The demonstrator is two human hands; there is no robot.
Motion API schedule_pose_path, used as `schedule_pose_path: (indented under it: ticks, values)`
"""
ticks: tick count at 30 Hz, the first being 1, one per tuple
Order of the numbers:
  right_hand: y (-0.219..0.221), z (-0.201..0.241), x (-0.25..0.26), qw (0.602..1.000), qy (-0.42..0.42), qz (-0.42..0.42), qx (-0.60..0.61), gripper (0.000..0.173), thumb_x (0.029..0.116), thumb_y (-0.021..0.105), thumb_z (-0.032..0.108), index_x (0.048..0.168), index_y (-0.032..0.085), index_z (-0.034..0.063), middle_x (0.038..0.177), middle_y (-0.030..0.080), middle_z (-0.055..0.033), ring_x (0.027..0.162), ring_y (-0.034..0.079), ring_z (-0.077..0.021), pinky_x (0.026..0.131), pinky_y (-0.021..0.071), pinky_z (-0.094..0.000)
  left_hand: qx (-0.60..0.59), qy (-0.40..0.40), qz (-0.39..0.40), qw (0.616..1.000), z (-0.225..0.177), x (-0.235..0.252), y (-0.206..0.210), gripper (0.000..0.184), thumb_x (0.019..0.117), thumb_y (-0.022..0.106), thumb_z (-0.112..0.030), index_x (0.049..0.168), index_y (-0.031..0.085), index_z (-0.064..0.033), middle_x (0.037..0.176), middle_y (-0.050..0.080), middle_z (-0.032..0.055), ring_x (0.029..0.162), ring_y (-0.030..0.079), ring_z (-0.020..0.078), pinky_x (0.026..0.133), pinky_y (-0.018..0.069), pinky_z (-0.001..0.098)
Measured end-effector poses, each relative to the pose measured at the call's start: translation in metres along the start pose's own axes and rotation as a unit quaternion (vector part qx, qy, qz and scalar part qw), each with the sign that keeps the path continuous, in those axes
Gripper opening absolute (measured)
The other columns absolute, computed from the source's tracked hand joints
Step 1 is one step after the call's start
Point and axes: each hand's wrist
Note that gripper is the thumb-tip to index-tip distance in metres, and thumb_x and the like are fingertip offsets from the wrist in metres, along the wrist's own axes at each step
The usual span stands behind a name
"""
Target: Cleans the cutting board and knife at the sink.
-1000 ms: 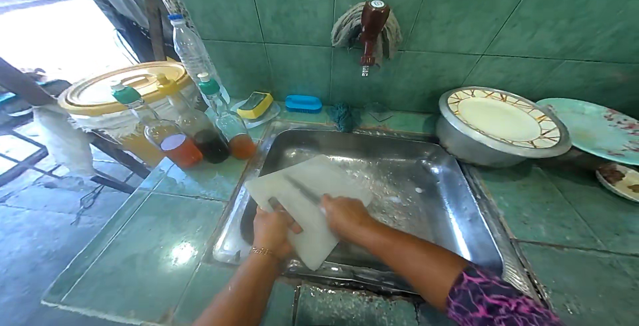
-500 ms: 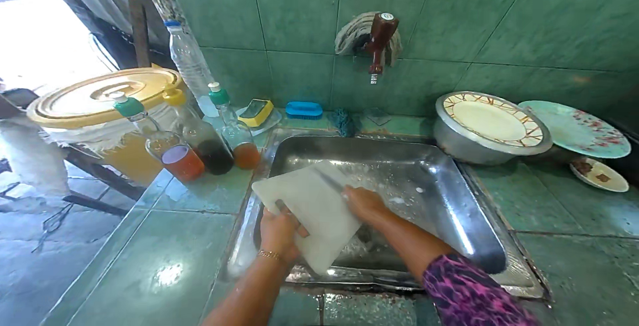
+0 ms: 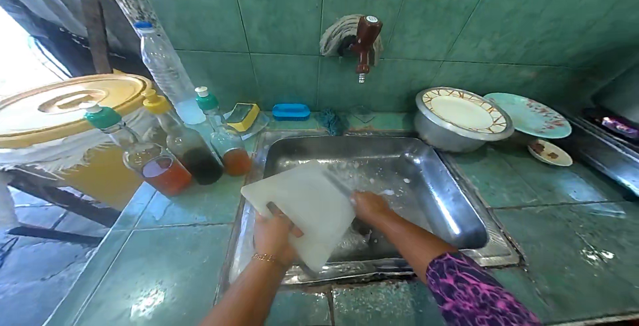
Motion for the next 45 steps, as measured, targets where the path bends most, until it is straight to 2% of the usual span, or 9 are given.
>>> schedule_pose_path:
  ticks: [5, 10, 16, 22, 24, 31, 35, 40, 45]
  values:
    - [-0.004, 0.051, -0.048, 0.984, -0.177, 0.019, -0.013, 0.041, 0.1106, 0.037, 0.034, 0.127, 0.057, 0.0027, 0.103, 0.069, -0.0264, 0.101, 0.068, -0.0468, 0.084, 0.0519, -0.0651, 0.011, -0.005, 0.0, 1.0, -0.002, 0.007, -0.007, 0.057, 0.0781, 0.05, 0.025, 0.128, 0.04, -0.0003, 0.087, 0.062, 0.0181, 0.053, 0.059, 0.0228, 0.04, 0.0502, 0.0371]
    - [0.001, -0.004, 0.008, 1.0, 0.026, -0.005, 0.01, 0.04, 0.1098, 0.042, 0.031, 0.133, 0.06, 0.0038, 0.127, 0.066, -0.0253, 0.121, 0.063, -0.0437, 0.098, 0.0481, -0.0649, -0.002, 0.0, 0.014, 1.0, 0.001, 0.007, -0.012, 0.059, 0.0756, 0.049, 0.027, 0.127, 0.039, -0.0007, 0.085, 0.062, 0.0173, 0.05, 0.058, 0.0214, 0.039, 0.0489, 0.0356]
    - [-0.004, 0.075, -0.053, 0.983, -0.181, 0.007, 0.004, 0.042, 0.1107, 0.037, 0.036, 0.126, 0.059, 0.0043, 0.102, 0.069, -0.0257, 0.101, 0.068, -0.0463, 0.083, 0.0514, -0.0656, 0.022, -0.003, 0.013, 1.0, -0.004, 0.014, -0.015, 0.057, 0.0806, 0.049, 0.024, 0.13, 0.039, -0.002, 0.087, 0.059, 0.0165, 0.051, 0.056, 0.021, 0.04, 0.0487, 0.0357]
    - [0.006, -0.028, 0.017, 0.996, 0.08, 0.011, -0.023, 0.044, 0.1098, 0.041, 0.031, 0.141, 0.056, 0.0029, 0.135, 0.061, -0.0282, 0.126, 0.058, -0.0472, 0.101, 0.0462, -0.0669, 0.023, -0.005, 0.043, 0.999, -0.02, 0.015, -0.018, 0.058, 0.0756, 0.05, 0.026, 0.127, 0.04, -0.0008, 0.085, 0.06, 0.0164, 0.054, 0.06, 0.0224, 0.042, 0.051, 0.0373]
    - [-0.024, -0.033, 0.014, 0.995, 0.095, -0.002, -0.003, 0.047, 0.1096, 0.042, 0.035, 0.138, 0.058, 0.0012, 0.137, 0.059, -0.0277, 0.13, 0.057, -0.0454, 0.105, 0.0449, -0.0656, 0.038, -0.004, 0.052, 0.998, -0.034, 0.017, -0.022, 0.058, 0.0756, 0.051, 0.024, 0.128, 0.043, -0.0009, 0.087, 0.061, 0.0167, 0.058, 0.061, 0.0231, 0.043, 0.0512, 0.0383]
    - [-0.275, 0.038, -0.025, 0.904, 0.066, -0.386, 0.173, 0.058, 0.1105, 0.037, 0.046, 0.137, 0.054, -0.0024, 0.124, 0.064, -0.0296, 0.116, 0.064, -0.0471, 0.094, 0.0504, -0.0662, -0.006, 0.037, 0.125, 0.991, -0.091, 0.009, -0.008, 0.055, 0.09, 0.052, 0.009, 0.141, 0.043, -0.0086, 0.09, 0.063, 0.012, 0.059, 0.063, 0.0184, 0.043, 0.0516, 0.0338]
    - [-0.335, 0.097, -0.03, 0.922, 0.087, -0.371, 0.066, 0.064, 0.1063, 0.042, 0.055, 0.14, 0.053, 0.0021, 0.127, 0.065, -0.0253, 0.119, 0.063, -0.0432, 0.094, 0.0496, -0.0653, -0.076, 0.028, 0.15, 0.985, -0.094, 0.011, 0.015, 0.033, 0.1063, 0.048, -0.01, 0.138, 0.042, -0.0115, 0.079, 0.059, 0.0089, 0.051, 0.055, 0.0151, 0.041, 0.0485, 0.0304]
    - [-0.349, 0.116, -0.014, 0.945, 0.121, -0.305, -0.01, 0.055, 0.1062, 0.049, 0.046, 0.137, 0.057, 0.0004, 0.13, 0.064, -0.0242, 0.121, 0.063, -0.0407, 0.094, 0.0491, -0.0647, -0.122, 0.004, 0.18, 0.976, -0.088, 0.006, 0.026, 0.027, 0.1088, 0.043, -0.011, 0.135, 0.039, -0.0122, 0.08, 0.059, 0.008, 0.052, 0.058, 0.0151, 0.043, 0.0511, 0.0308]
    - [-0.36, 0.092, 0.018, 0.961, 0.057, -0.271, 0.014, 0.058, 0.104, 0.058, 0.038, 0.149, 0.045, 0.0031, 0.133, 0.062, -0.0254, 0.126, 0.059, -0.0417, 0.102, 0.0468, -0.0635, -0.127, -0.019, 0.178, 0.976, -0.083, 0.012, 0.033, 0.026, 0.1079, 0.044, -0.01, 0.133, 0.04, -0.0118, 0.079, 0.058, 0.0078, 0.051, 0.057, 0.0145, 0.042, 0.0504, 0.0303]
Point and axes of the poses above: each hand's wrist, its own x-axis towards the middle knuckle, its own y-axis out of the palm, z = x × y
